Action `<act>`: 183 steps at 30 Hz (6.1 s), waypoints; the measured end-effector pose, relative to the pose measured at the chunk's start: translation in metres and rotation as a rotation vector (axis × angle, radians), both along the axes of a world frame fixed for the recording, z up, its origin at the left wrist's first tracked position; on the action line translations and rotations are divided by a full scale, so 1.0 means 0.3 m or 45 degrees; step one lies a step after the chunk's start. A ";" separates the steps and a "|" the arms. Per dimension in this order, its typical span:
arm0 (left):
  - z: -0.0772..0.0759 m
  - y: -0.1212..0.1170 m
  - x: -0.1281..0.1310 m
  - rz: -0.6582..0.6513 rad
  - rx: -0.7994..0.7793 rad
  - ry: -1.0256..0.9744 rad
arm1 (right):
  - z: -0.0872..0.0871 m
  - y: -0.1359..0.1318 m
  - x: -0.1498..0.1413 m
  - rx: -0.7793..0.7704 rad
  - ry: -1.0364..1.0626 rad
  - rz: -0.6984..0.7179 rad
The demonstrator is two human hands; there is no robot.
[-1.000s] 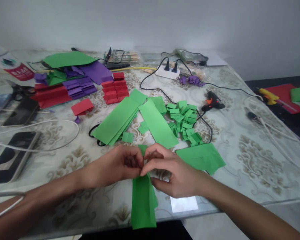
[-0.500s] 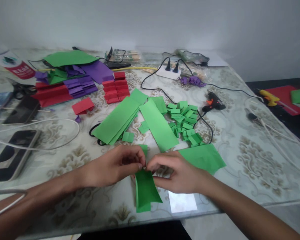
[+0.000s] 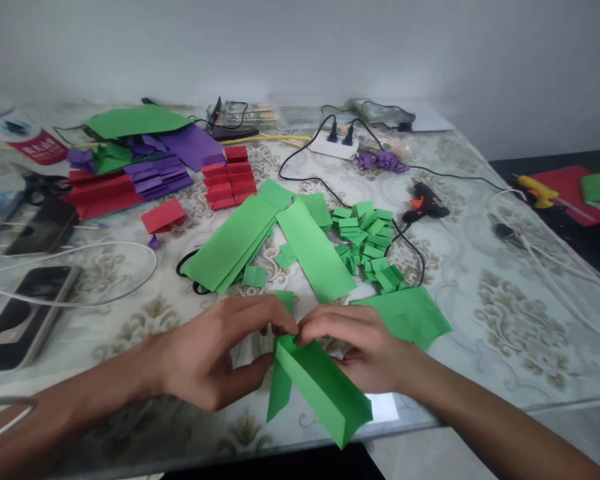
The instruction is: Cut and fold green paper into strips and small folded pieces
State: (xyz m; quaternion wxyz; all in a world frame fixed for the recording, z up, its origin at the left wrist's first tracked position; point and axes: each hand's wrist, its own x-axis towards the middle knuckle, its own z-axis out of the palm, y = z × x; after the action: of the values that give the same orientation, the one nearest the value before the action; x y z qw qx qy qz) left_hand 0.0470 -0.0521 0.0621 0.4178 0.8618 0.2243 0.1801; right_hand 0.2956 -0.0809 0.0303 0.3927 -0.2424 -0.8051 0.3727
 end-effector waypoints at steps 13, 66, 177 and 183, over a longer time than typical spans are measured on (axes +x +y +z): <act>-0.005 -0.022 -0.003 0.029 0.247 -0.087 | -0.001 -0.012 0.008 0.177 -0.054 -0.143; 0.004 -0.024 -0.012 0.074 0.109 -0.189 | 0.010 -0.019 -0.011 0.153 0.121 -0.194; -0.071 -0.029 0.055 0.448 -0.254 0.107 | -0.021 -0.011 -0.027 -0.071 -0.171 -0.316; -0.065 -0.030 0.056 0.399 -0.157 0.129 | -0.033 -0.015 -0.029 -0.011 -0.159 -0.314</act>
State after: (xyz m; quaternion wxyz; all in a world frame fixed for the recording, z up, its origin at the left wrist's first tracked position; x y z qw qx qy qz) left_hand 0.0636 -0.0610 0.0425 0.4246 0.7970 0.3875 0.1852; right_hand 0.2869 -0.0855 0.0205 0.3836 -0.3641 -0.7904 0.3091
